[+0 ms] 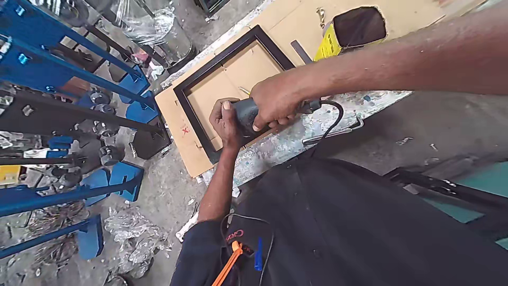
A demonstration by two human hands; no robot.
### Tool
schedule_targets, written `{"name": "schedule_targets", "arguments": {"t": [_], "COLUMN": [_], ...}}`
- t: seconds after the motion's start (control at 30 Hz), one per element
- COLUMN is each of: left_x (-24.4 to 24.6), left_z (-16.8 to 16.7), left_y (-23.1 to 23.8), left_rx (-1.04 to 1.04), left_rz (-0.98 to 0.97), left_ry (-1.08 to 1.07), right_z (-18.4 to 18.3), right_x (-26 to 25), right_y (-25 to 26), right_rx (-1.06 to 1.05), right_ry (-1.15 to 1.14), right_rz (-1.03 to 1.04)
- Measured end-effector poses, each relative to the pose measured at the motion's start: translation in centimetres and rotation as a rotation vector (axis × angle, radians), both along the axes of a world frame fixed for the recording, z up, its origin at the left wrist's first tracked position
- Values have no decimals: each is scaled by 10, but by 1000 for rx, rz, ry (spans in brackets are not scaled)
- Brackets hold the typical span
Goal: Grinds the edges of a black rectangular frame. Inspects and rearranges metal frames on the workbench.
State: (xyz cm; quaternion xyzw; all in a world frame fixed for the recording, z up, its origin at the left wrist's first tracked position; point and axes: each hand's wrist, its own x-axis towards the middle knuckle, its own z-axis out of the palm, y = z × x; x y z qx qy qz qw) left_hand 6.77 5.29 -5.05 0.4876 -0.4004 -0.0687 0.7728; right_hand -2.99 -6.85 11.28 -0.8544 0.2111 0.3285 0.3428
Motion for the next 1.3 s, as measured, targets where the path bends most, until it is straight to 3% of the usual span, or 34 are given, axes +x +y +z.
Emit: {"name": "schedule_targets", "arguments": {"t": [0.13, 0.43, 1.3], "left_x": [-10, -15, -10], "left_z": [2, 1, -8], "left_y": [2, 4, -2], "left_rx": [8, 7, 22], "left_rz": [85, 239, 232], "left_ry": [9, 24, -17], "right_z": [-9, -5, -14], "right_x": [7, 22, 18], "right_y": [-11, -10, -16], "right_rx": [-87, -171, -91], "right_ry": [-34, -86, -99], "right_rz": [143, 258, 204]}}
